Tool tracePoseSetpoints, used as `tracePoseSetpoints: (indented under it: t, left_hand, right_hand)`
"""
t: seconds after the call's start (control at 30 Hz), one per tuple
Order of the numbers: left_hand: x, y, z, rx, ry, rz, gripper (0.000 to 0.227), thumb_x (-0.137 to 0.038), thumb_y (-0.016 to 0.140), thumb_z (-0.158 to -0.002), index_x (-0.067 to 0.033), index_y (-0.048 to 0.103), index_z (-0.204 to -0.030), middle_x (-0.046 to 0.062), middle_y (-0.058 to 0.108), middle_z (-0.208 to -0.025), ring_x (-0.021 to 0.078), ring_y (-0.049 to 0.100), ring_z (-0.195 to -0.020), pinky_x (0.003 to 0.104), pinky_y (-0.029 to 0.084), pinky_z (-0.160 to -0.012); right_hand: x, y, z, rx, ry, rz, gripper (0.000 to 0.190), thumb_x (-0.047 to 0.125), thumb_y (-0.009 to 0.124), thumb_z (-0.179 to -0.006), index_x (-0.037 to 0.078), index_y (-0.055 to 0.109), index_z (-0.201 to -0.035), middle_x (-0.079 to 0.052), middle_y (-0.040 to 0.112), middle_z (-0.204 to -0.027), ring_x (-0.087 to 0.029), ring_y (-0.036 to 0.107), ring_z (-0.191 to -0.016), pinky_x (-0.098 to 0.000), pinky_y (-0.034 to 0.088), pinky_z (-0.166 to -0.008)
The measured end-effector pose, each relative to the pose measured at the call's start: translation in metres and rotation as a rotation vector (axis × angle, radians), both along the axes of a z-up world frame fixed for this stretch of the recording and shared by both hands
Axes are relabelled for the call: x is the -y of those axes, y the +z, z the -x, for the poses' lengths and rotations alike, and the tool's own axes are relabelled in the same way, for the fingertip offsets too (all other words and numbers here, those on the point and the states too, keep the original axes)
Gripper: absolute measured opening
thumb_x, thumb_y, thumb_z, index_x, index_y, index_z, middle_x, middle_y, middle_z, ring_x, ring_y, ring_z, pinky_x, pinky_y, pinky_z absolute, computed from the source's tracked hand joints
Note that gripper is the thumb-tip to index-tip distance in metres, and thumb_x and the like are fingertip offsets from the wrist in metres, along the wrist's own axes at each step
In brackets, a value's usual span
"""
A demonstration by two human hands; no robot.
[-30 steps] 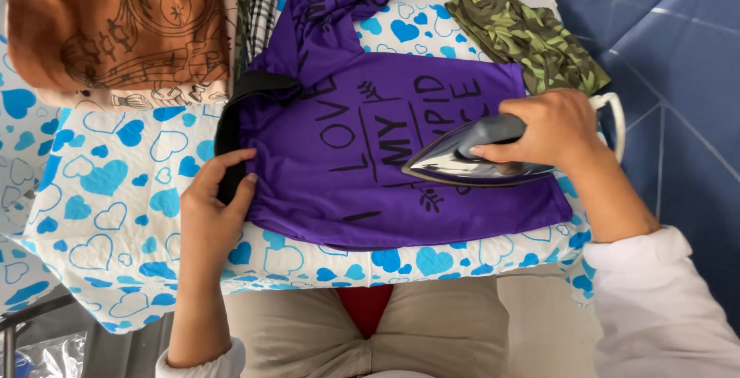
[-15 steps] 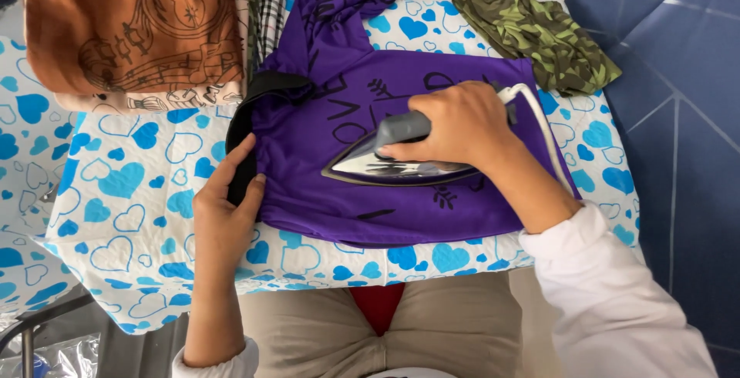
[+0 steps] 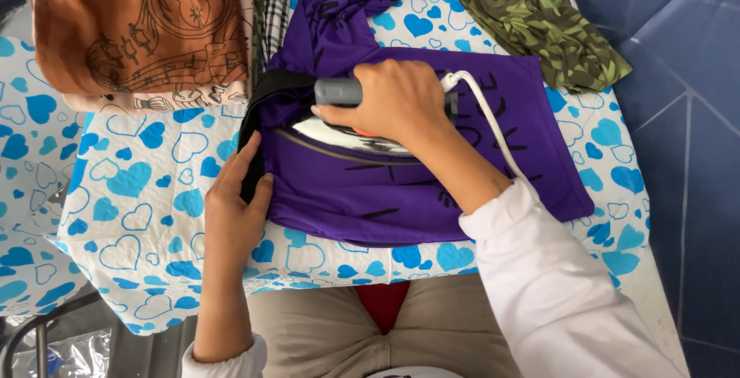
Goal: Ironing a purple tote bag and a camouflage shirt on a table covered with a heart-patterned cloth.
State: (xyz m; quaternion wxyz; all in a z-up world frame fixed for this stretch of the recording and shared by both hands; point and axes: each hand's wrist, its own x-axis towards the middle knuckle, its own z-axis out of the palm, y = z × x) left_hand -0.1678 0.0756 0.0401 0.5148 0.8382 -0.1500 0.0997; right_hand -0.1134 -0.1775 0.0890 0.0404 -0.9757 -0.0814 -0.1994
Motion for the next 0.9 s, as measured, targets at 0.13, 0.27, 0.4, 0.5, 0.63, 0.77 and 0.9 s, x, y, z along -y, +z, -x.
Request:
tracePoseSetpoints:
  t: [0.13,0.27,0.4,0.5,0.63,0.77,0.9]
  left_hand:
    - [-0.001,-0.006,0.0,-0.002,0.015,-0.016,0.052,0.003,0.063,-0.095,-0.0049,0.06,-0.146,0.029,0.06,-0.14,0.0477,0.052,-0.133,0.052,0.044,-0.111]
    - [0.001,-0.004,0.0,0.03,0.028,-0.032,0.051,0.004,0.063,-0.095,-0.0043,0.06,-0.145,0.029,0.061,-0.138,0.0476,0.054,-0.132,0.052,0.045,-0.11]
    - [0.002,-0.005,0.001,0.027,0.039,-0.045,0.051,0.004,0.063,-0.095,-0.005,0.06,-0.146,0.029,0.06,-0.138,0.0477,0.054,-0.131,0.052,0.045,-0.11]
    - [0.001,-0.006,0.001,0.02,0.037,-0.037,0.052,0.003,0.062,-0.095,-0.005,0.06,-0.146,0.031,0.06,-0.137,0.0488,0.054,-0.131,0.053,0.046,-0.109]
    - [0.0,-0.008,0.0,0.018,0.041,-0.053,0.052,0.003,0.062,-0.095,-0.0056,0.06,-0.146,0.03,0.06,-0.137,0.0475,0.055,-0.131,0.052,0.046,-0.109]
    - [-0.006,-0.011,-0.003,0.009,-0.01,-0.073,0.051,-0.003,0.058,-0.098,-0.0067,0.055,-0.149,0.024,0.059,-0.142,0.0406,0.053,-0.135,0.048,0.044,-0.112]
    - [-0.009,-0.01,-0.003,-0.007,-0.066,-0.093,0.051,-0.009,0.053,-0.101,-0.0071,0.049,-0.152,0.015,0.061,-0.137,0.0299,0.059,-0.128,0.04,0.049,-0.109]
  right_hand:
    - [-0.002,0.001,0.001,0.022,-0.002,-0.006,0.068,0.084,0.064,-0.077,0.016,0.071,-0.072,-0.005,0.066,-0.057,-0.032,0.071,-0.057,-0.0407,0.05,-0.055]
    - [0.003,0.002,0.004,-0.035,0.077,0.003,0.073,0.089,0.06,-0.073,0.017,0.073,-0.077,-0.007,0.07,-0.063,-0.033,0.073,-0.064,-0.0442,0.053,-0.06]
    - [0.016,0.006,0.004,-0.125,0.037,0.042,0.08,0.095,0.055,-0.07,0.017,0.074,-0.081,-0.01,0.073,-0.068,-0.038,0.075,-0.072,-0.0494,0.054,-0.064]
    - [0.043,0.006,0.005,-0.118,-0.036,0.042,0.077,0.092,0.054,-0.077,0.018,0.074,-0.08,-0.008,0.071,-0.066,-0.034,0.075,-0.069,-0.0435,0.052,-0.06]
    - [0.082,0.006,0.01,-0.107,-0.127,0.092,0.076,0.089,0.056,-0.082,0.015,0.074,-0.081,-0.01,0.069,-0.065,-0.037,0.074,-0.069,-0.0448,0.052,-0.059]
    - [0.121,0.003,0.009,-0.176,-0.269,0.154,0.08,0.09,0.052,-0.091,0.014,0.075,-0.085,-0.01,0.069,-0.068,-0.034,0.071,-0.066,-0.0444,0.052,-0.056]
    - [0.155,0.002,0.014,-0.214,-0.429,0.195,0.08,0.092,0.051,-0.097,0.016,0.076,-0.089,-0.007,0.07,-0.072,-0.032,0.071,-0.067,-0.0457,0.055,-0.055]
